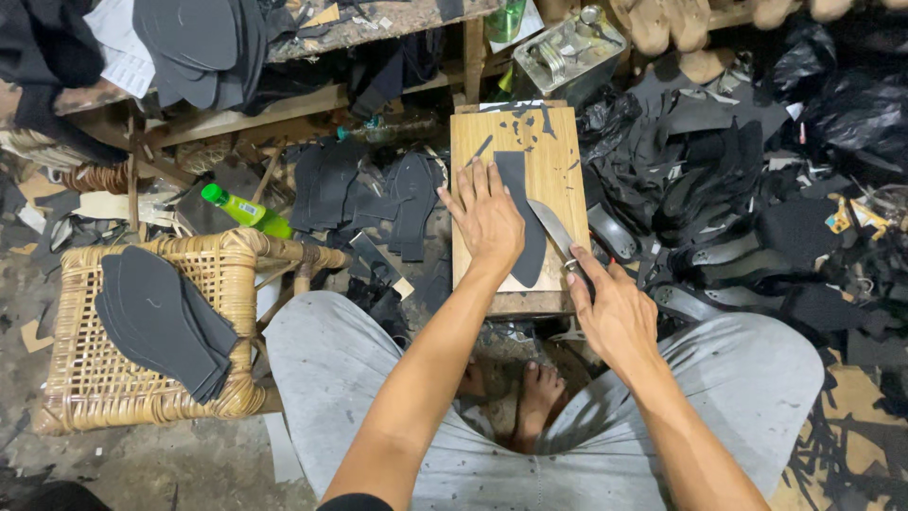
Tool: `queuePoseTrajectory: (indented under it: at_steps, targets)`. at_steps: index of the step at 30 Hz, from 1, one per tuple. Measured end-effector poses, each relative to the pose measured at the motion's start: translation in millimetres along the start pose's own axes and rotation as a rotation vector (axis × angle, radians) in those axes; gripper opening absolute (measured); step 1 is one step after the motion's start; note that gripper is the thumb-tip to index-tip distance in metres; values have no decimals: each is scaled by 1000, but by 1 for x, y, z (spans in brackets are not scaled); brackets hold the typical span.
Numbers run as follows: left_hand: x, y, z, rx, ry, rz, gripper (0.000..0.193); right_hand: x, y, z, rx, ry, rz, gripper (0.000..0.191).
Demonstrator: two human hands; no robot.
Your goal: The person sits on the floor and uses a knife to cut a black rubber sheet on a small wooden board. They repeatedly trim the edges of the rubber piece, flipping it over to shape it into a specific form.
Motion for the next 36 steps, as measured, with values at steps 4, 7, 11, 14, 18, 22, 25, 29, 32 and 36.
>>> queuePoseTrajectory:
  at_steps: [4, 7, 11, 14, 18, 22, 25, 29, 32, 36]
  targets:
    - [2, -2, 2, 9, 22, 2, 55, -1, 1, 7, 39, 23, 1, 45]
    - [1, -2, 4, 54, 27, 12, 57, -3, 2, 13, 73, 51, -28, 44]
    - [-1, -2, 4, -16, 23, 66, 59, -6, 1, 20, 126, 23, -4, 45]
    - [-3, -1, 5, -24, 22, 91, 60, -10, -2, 24, 149, 26, -15, 45]
    - [-4, 2, 7, -6, 1, 123, 61, -15, -8, 29, 157, 14, -12, 44]
    - [-7, 3, 7, 21, -5, 136, 61, -20, -13, 32, 190, 30, -33, 45]
    - [-9, 3, 6, 13, -9, 128, 60, -24, -17, 35, 164, 28, -40, 44]
    - [-12, 1, 7, -7, 1, 170, 65, -30, -22, 40, 176, -26, -2, 46]
    - [-13, 0, 7, -3, 0, 169, 66, -34, -24, 42, 179, -34, 1, 47]
    - [-16, -2, 6, -4, -15, 124, 63, -39, -28, 43, 175, -49, -3, 46]
Point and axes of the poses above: each hand's wrist, its own x-axis away from the middle knuckle, its own y-axis out of the back of the hand, z = x × y, the point moved 2 cm from there along -x, towards the middle knuckle, and after that the axes turned 6 degrees about z, right-handed, at the moved point
